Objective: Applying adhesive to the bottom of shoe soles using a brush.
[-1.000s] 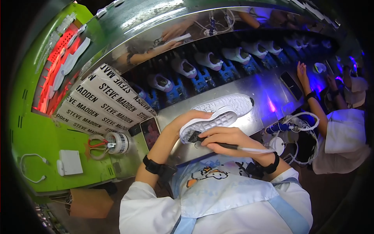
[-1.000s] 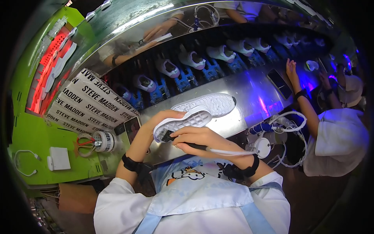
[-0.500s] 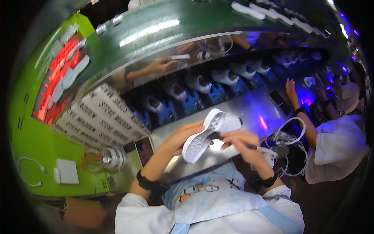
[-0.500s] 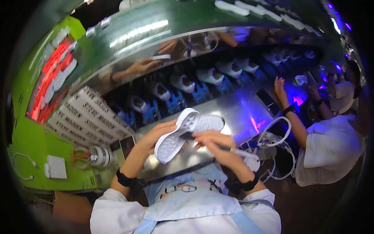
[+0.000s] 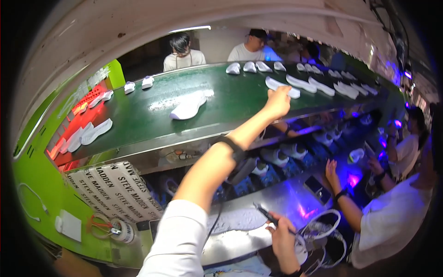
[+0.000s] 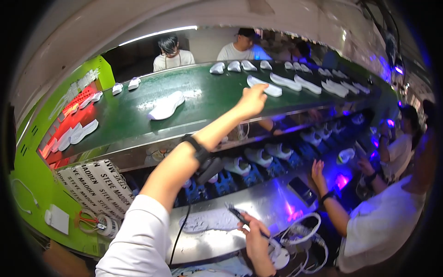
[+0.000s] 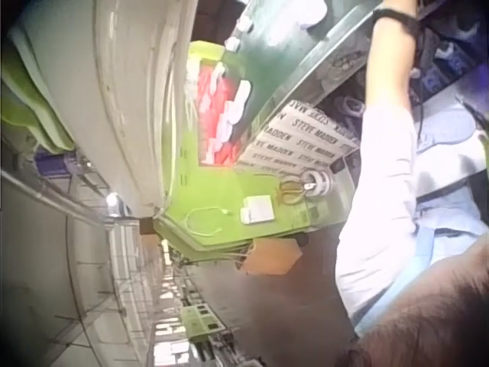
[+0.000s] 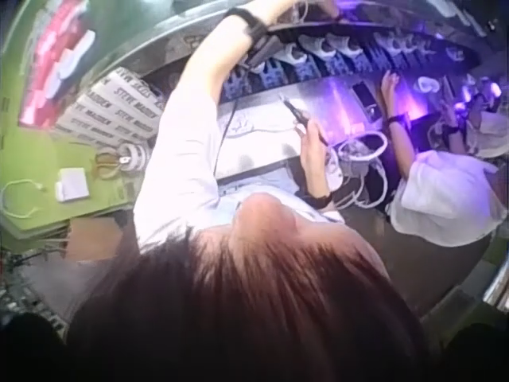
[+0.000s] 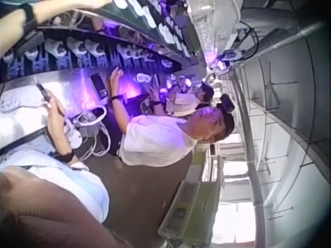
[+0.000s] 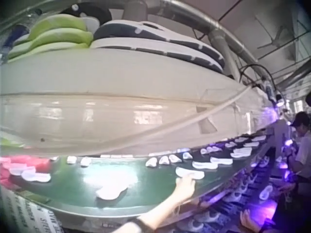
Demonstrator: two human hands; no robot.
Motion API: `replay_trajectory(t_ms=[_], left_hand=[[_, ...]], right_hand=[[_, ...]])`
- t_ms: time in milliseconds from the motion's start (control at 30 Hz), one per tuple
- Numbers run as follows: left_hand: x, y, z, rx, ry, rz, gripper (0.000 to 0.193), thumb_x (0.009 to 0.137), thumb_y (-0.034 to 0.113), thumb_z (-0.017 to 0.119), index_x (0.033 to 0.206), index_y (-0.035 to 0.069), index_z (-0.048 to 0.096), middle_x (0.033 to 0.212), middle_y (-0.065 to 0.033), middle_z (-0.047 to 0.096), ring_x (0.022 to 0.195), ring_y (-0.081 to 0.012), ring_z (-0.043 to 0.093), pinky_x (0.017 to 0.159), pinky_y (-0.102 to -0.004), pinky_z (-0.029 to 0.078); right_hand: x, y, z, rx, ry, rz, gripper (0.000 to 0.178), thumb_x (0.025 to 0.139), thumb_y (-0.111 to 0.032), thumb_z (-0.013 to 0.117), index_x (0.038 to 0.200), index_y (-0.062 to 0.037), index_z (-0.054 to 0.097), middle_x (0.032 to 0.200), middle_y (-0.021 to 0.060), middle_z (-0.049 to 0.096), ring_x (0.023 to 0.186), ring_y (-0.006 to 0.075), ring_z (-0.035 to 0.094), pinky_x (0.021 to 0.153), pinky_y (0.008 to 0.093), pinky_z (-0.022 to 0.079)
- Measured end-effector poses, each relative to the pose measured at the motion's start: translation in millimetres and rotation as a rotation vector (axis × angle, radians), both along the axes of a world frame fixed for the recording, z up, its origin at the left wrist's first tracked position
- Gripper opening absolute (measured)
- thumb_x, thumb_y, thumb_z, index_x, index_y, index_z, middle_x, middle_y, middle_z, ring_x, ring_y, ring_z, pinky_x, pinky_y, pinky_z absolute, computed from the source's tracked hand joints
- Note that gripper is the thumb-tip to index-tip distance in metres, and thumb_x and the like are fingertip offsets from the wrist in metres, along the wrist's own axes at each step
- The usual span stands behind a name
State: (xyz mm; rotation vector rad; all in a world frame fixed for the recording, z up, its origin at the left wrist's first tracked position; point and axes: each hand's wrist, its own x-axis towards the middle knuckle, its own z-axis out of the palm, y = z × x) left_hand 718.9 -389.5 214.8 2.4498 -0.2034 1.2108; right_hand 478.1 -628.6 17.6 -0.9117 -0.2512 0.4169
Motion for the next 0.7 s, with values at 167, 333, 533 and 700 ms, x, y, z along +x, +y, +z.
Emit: replay_trajectory(t_ms=[167, 333, 533, 700], left_hand=[[59.8, 4.7, -11.2, 0.388, 0.424, 0.26, 0.045, 0.082, 0.016, 0.047, 0.127, 0.009, 0.043, 0.13, -0.0112, 0.044, 0.119, -0.0408, 0.036, 0.092, -0.0596, 0.028], [62.4, -1.7, 16.9, -0.015, 0.341, 0.476, 0.054, 0.075, 0.034, 0.063, 0.118, 0.004, 0.048, 0.112, -0.017, 0.057, 0.112, -0.0354, 0.048, 0.093, -0.0499, 0.035], [17.4, 52.2, 28.0, -0.638, 0.423, 0.043, 0.016, 0.073, 0.006, 0.059, 0.085, -0.004, 0.061, 0.07, -0.0171, 0.064, 0.044, -0.0225, 0.06, 0.044, -0.0332, 0.051], [-124.5, 30.8, 18.2, -0.776, -0.03, -0.063, 0.032, 0.081, 0.013, 0.056, 0.107, -0.004, 0.049, 0.084, -0.0118, 0.058, 0.066, -0.0132, 0.055, 0.055, -0.0271, 0.046]], right_hand=[[4.3, -16.4, 6.4, -0.25, -0.03, -0.093, 0.032, 0.082, -0.003, 0.056, 0.114, 0.001, 0.055, 0.101, 0.0085, 0.059, 0.091, 0.014, 0.054, 0.078, 0.0245, 0.044], [18.4, -25.3, -3.9, -0.226, 0.191, -0.048, 0.034, 0.082, -0.001, 0.056, 0.115, 0.0026, 0.053, 0.111, 0.01, 0.056, 0.1, 0.0168, 0.053, 0.086, 0.0269, 0.042], [15.8, -24.3, -6.2, -0.161, 0.105, -0.048, 0.029, 0.079, 0.003, 0.055, 0.108, 0.0029, 0.053, 0.094, 0.0116, 0.06, 0.078, 0.02, 0.06, 0.067, 0.0298, 0.049], [3.5, -23.4, 8.0, -0.078, 0.12, -0.059, 0.029, 0.079, 0.005, 0.055, 0.107, 0.0075, 0.055, 0.086, 0.012, 0.06, 0.072, 0.0167, 0.058, 0.067, 0.0259, 0.047]])
